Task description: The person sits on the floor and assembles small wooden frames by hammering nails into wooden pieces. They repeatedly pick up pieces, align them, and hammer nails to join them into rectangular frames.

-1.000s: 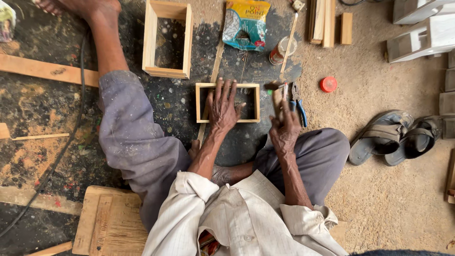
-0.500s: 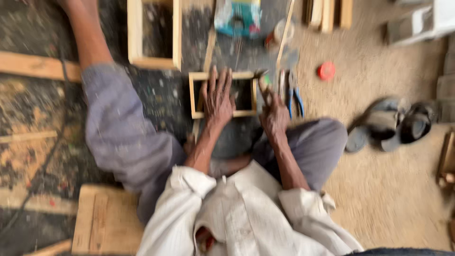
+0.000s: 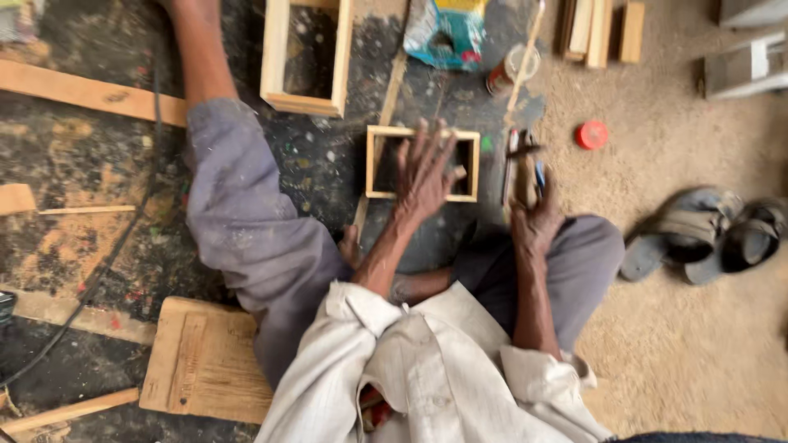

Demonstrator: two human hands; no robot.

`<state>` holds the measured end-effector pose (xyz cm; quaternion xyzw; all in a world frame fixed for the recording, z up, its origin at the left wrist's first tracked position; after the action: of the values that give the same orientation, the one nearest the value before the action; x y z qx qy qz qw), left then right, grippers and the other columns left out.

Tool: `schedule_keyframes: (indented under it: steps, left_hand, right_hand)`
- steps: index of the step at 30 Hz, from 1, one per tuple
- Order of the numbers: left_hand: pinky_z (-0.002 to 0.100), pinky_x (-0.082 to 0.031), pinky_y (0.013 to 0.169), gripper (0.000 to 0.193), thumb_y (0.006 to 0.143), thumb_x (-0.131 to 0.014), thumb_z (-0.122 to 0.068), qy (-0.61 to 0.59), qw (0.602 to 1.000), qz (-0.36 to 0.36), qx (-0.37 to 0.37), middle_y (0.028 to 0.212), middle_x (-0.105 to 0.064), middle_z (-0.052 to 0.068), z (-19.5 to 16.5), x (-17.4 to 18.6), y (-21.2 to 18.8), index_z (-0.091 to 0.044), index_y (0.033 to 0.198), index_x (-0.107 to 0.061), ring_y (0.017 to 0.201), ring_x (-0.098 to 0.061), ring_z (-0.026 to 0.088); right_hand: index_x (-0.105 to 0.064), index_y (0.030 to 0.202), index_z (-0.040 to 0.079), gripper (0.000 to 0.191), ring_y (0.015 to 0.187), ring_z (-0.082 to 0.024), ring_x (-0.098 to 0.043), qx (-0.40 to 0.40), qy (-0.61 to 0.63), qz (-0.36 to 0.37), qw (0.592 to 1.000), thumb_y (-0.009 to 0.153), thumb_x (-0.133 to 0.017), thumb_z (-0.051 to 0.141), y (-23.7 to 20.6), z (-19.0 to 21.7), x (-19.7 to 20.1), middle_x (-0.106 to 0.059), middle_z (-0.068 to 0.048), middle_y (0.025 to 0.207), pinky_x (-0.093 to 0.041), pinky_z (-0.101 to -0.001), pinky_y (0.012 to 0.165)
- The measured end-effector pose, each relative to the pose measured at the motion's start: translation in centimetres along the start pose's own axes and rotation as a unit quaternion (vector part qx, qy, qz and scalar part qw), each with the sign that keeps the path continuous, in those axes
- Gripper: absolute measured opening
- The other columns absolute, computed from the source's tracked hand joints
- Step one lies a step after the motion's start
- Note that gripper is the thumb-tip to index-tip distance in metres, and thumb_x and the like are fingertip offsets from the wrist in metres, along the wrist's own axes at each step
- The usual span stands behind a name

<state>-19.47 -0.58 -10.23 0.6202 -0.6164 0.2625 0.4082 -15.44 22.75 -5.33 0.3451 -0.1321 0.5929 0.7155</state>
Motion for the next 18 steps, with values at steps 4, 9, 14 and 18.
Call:
schedule_keyframes:
  steps: [4,9,14,18]
  left_hand:
    - [0.055,-0.037,0.105,0.070,0.075,-0.079,-0.028,-0.074,0.993,0.082,-0.029,0.144,-0.056,0.014,1.4,-0.5,-4.9,-0.010,0.140,-0.059,0.133,-0.046,0.032]
    - [0.048,-0.050,0.086,0.026,0.084,-0.074,0.002,-0.002,0.997,0.065,-0.047,0.084,-0.072,0.010,4.7,0.2,-8.0,-0.007,0.107,-0.080,0.086,-0.065,0.027]
    - [0.040,-0.053,0.059,0.021,0.092,-0.068,0.008,-0.028,0.998,0.053,-0.027,0.072,-0.072,0.010,5.1,0.2,-7.0,-0.006,0.099,-0.081,0.063,-0.066,0.022]
    - [0.036,-0.064,0.075,0.035,0.085,-0.061,0.011,-0.125,0.991,0.025,-0.042,0.108,-0.078,0.013,4.3,1.7,-5.1,-0.006,0.111,-0.076,0.085,-0.075,0.022]
  right_hand:
    - [-0.052,0.153,0.009,0.068,0.090,-0.035,-0.070,-0.207,-0.165,0.089,0.960,0.088,-0.071,0.004,-1.4,-2.8,-0.4,-0.072,-0.031,0.114,-0.054,-0.0478,0.077]
    - [-0.053,0.156,0.019,0.074,0.103,-0.039,-0.065,-0.253,-0.188,0.127,0.941,0.085,-0.070,0.006,-1.5,-0.4,-1.4,-0.067,-0.029,0.122,-0.050,-0.0520,0.089]
    - [-0.065,0.142,0.018,0.077,0.137,-0.042,-0.042,0.030,-0.229,0.105,0.967,0.073,-0.096,0.025,-1.4,5.0,-2.4,-0.042,-0.023,0.155,-0.038,-0.0530,0.105]
    - [-0.068,0.137,0.019,0.077,0.127,-0.038,-0.049,0.079,-0.184,0.185,0.962,0.067,-0.096,0.032,-2.3,5.1,-5.7,-0.048,-0.016,0.151,-0.040,-0.0524,0.100]
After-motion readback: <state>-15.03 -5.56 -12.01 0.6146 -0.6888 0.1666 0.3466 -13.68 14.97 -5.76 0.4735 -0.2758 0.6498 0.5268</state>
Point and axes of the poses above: each hand's wrist, its own y-axis towards the middle knuckle, its own x-axis out of the back of the hand, z = x × y, the point moved 8 cm from there along y, towards the middle knuckle
